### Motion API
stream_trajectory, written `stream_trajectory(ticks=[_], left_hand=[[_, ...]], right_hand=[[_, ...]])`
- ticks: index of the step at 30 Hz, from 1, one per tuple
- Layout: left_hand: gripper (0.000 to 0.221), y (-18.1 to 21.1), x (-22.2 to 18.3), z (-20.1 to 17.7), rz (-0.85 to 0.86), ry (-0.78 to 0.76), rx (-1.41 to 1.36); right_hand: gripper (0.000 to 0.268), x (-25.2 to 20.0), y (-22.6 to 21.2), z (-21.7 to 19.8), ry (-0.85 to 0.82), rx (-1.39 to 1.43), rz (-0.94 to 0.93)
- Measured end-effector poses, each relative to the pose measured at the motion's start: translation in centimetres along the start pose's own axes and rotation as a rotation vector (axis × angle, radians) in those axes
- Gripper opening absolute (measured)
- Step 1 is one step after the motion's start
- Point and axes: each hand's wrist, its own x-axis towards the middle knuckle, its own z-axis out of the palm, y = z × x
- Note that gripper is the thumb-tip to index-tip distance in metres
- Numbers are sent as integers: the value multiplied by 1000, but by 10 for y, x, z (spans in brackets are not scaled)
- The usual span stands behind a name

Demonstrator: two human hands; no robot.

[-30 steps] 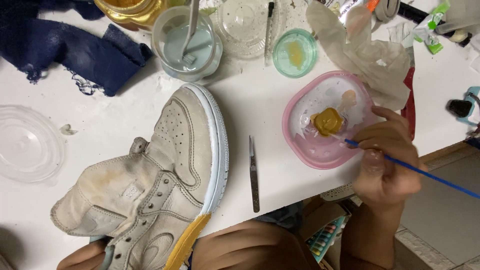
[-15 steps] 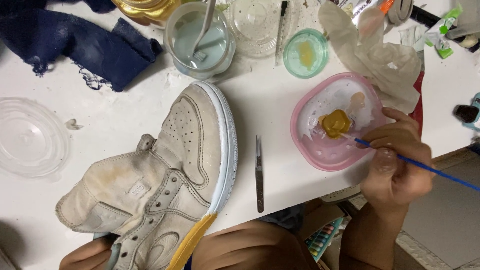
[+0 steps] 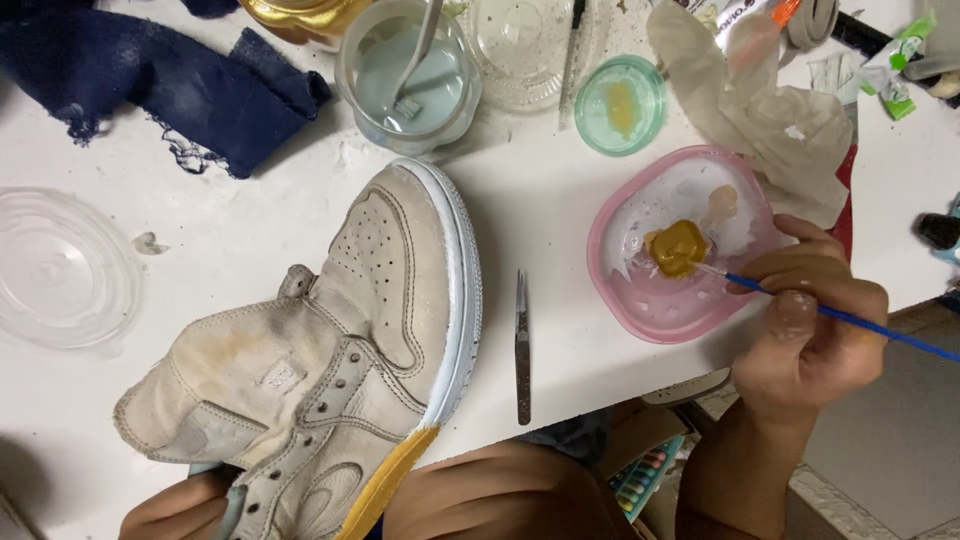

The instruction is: Applying yellow paint to the midsole of a white sneaker using a fine-tipped brush on a workbench.

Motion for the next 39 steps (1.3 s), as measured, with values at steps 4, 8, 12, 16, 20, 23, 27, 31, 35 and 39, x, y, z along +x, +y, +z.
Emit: stream_trajectory(ticks=[4,8,12,16,20,23,27,31,35,39], left_hand=[[33,10,26,12,-16,-5,8],[34,36,61,14,-19,89,-31],[40,52,95,10,115,466,-167],[30,49,90,20,164,631,-210],[34,52,93,19,112,663,-231],[36,48,93,19,144,671,-210],[36,45,96,11,189,614,-178],[38,45,97,12,162,632,-171],[38,43,94,14,189,628,-175],[38,45,92,13,154,616,-174]], right_hand=[[24,5,-10,1,-60,8,8],[38,-12,-1,-3,162,107,145],[24,-41,-3,5,291,650,515],[19,-28,-75,50,201,563,451],[13,3,-90,69,-299,943,151],[11,11,-113,77,-357,864,175],[17,8,-133,83,-297,648,172],[7,14,-128,73,-418,567,90],[2,15,-126,73,-539,526,60],[11,23,-139,77,-531,437,79]])
